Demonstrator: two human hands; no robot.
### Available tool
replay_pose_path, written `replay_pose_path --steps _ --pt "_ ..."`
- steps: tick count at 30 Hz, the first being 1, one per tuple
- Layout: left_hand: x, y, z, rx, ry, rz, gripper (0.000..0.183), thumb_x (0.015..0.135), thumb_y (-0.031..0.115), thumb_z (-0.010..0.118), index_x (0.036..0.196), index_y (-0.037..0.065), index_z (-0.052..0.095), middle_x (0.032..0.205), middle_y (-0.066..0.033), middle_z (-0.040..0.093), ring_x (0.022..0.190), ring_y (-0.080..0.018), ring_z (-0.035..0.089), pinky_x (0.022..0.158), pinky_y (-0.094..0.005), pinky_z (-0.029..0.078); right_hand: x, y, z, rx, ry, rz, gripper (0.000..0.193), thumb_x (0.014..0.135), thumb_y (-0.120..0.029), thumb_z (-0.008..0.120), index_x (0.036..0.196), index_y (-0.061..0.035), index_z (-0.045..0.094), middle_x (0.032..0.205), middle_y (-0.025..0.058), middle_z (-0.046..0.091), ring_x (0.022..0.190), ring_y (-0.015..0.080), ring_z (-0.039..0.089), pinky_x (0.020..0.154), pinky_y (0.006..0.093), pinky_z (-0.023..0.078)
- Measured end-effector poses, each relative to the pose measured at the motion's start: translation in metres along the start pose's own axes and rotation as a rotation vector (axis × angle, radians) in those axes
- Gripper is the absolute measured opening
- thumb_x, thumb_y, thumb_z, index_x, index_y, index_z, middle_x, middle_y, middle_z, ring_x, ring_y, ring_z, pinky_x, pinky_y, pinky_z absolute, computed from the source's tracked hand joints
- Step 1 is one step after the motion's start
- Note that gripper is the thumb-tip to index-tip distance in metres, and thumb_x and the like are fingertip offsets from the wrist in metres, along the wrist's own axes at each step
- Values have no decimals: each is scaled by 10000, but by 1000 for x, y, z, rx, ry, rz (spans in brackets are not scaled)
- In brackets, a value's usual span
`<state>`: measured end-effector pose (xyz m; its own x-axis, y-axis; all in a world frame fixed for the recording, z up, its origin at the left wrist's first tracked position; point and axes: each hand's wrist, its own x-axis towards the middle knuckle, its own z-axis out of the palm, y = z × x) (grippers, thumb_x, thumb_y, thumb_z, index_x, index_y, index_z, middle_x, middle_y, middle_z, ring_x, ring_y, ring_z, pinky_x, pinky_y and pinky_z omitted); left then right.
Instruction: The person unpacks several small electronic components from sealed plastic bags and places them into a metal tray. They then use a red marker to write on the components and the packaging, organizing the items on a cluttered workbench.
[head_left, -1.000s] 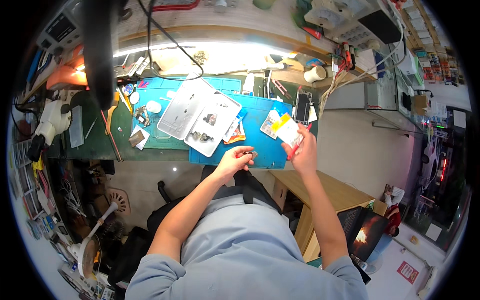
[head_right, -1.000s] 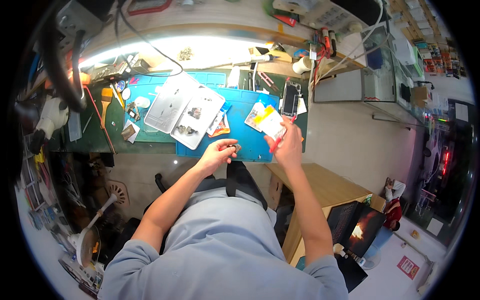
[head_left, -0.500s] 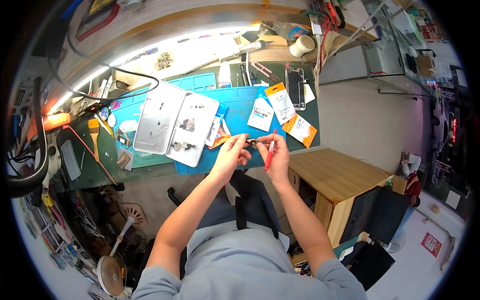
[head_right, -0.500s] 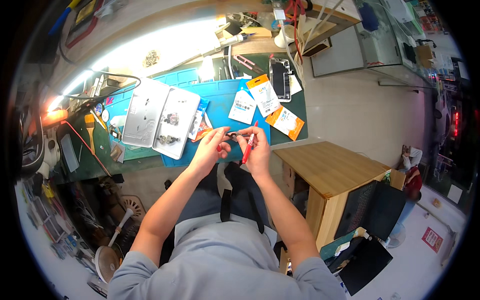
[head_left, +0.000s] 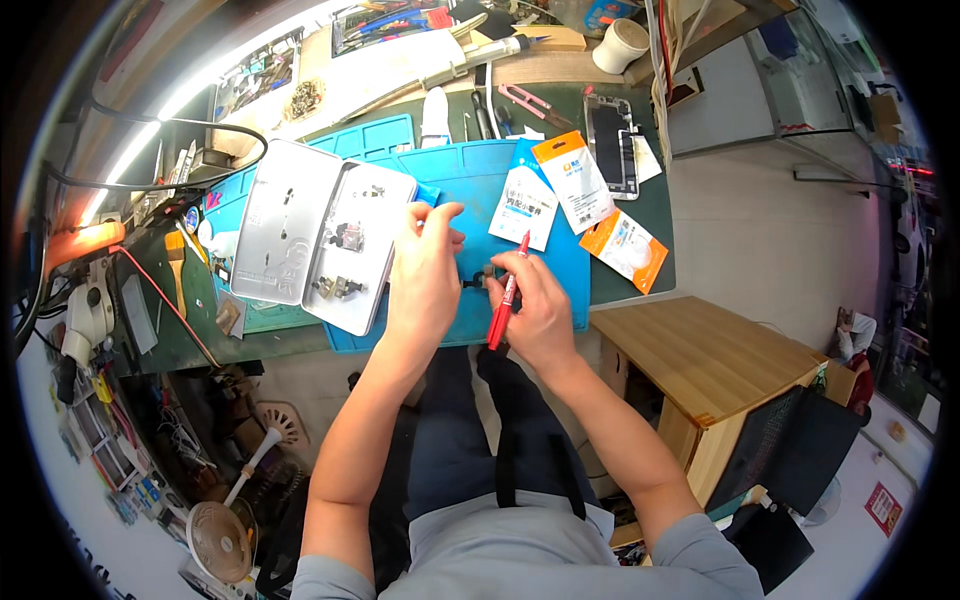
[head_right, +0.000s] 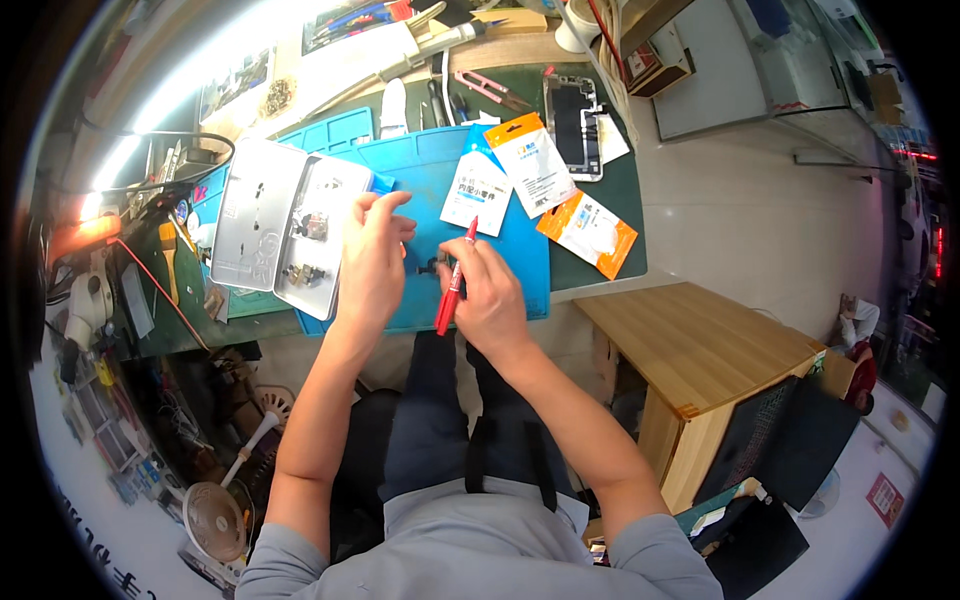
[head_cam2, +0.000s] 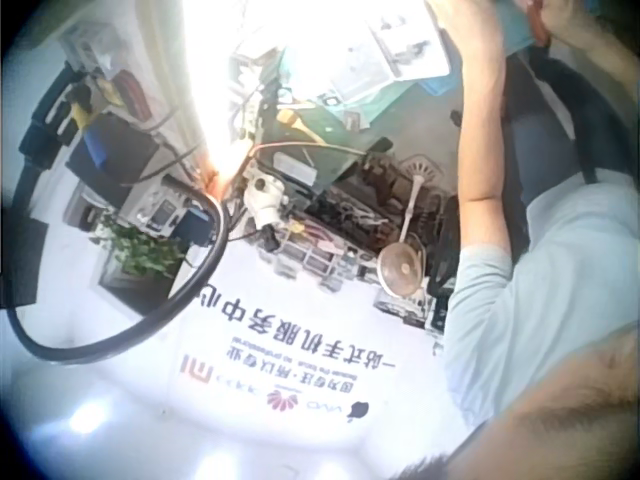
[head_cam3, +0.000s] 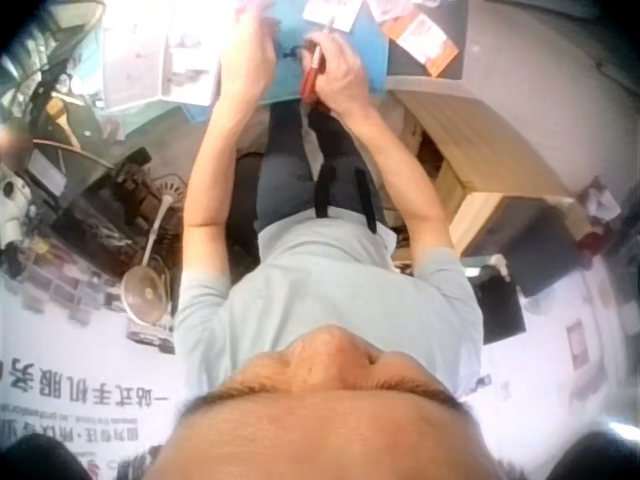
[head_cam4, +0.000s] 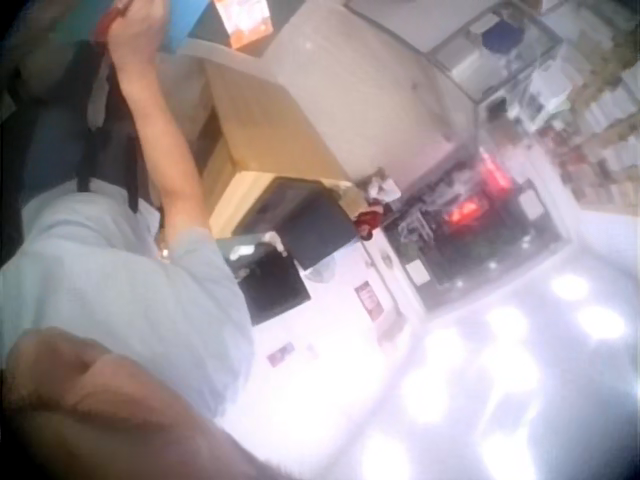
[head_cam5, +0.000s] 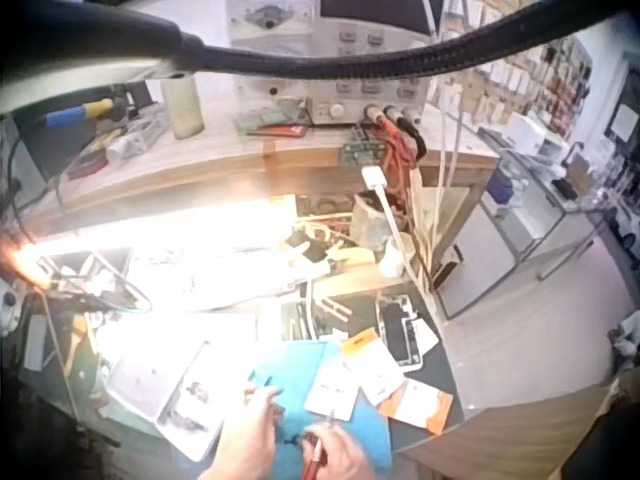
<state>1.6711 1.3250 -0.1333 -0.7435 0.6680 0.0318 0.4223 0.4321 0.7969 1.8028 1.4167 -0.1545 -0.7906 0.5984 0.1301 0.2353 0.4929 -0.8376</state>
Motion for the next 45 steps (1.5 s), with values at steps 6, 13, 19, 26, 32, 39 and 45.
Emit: replay_pose_path --steps 6,13,19,26,32,39,45 --pt "7 -2 9 274 68 126 361 872 16 715 1227 52 654 1048 -93 671 925 -263 662 748 -356 529 -17 8 -17 61 99 -64 348 887 -68 737 1216 -33 626 972 112 661 805 250 667 692 355 539" --pt "7 -16 17 410 264 393 294 814 -1 740 1100 50 694 1021 -87 690 890 -291 638 787 -406 504 -16 27 -29 245 37 -139 239 982 -207 661 1076 8 704 932 133 674 745 203 655 646 297 527" --pt "-58 -15 29 301 245 234 334 750 54 837 1050 44 690 1114 -115 631 995 -309 584 863 -409 463 4 34 -19 354 32 -177 187 932 -186 723 942 -2 693 829 111 688 649 180 641 574 287 502" --pt "-67 -28 47 293 274 187 460 704 119 879 1123 63 698 1158 -91 581 1057 -286 525 901 -388 435 15 41 -12 272 -81 -207 190 905 -170 766 804 -41 668 696 64 669 558 169 614 507 282 458" --pt "-65 -23 51 248 307 103 489 680 95 875 1145 80 721 1130 -80 574 1029 -268 509 900 -379 424 14 36 -7 256 -36 -216 211 923 -184 754 792 -45 663 689 69 667 551 187 617 497 296 461" --pt "-67 -21 48 213 251 79 518 683 79 860 1183 90 727 1127 -65 570 999 -249 499 897 -369 400 16 41 -5 264 -55 -257 232 928 -196 747 773 -48 657 663 65 656 541 189 616 493 298 459" --pt "-66 -23 51 204 275 80 467 700 80 846 1153 100 734 1122 -54 573 993 -243 503 878 -373 396 16 40 -5 210 -91 -252 227 916 -152 726 732 -43 647 660 72 653 542 203 621 493 302 461"
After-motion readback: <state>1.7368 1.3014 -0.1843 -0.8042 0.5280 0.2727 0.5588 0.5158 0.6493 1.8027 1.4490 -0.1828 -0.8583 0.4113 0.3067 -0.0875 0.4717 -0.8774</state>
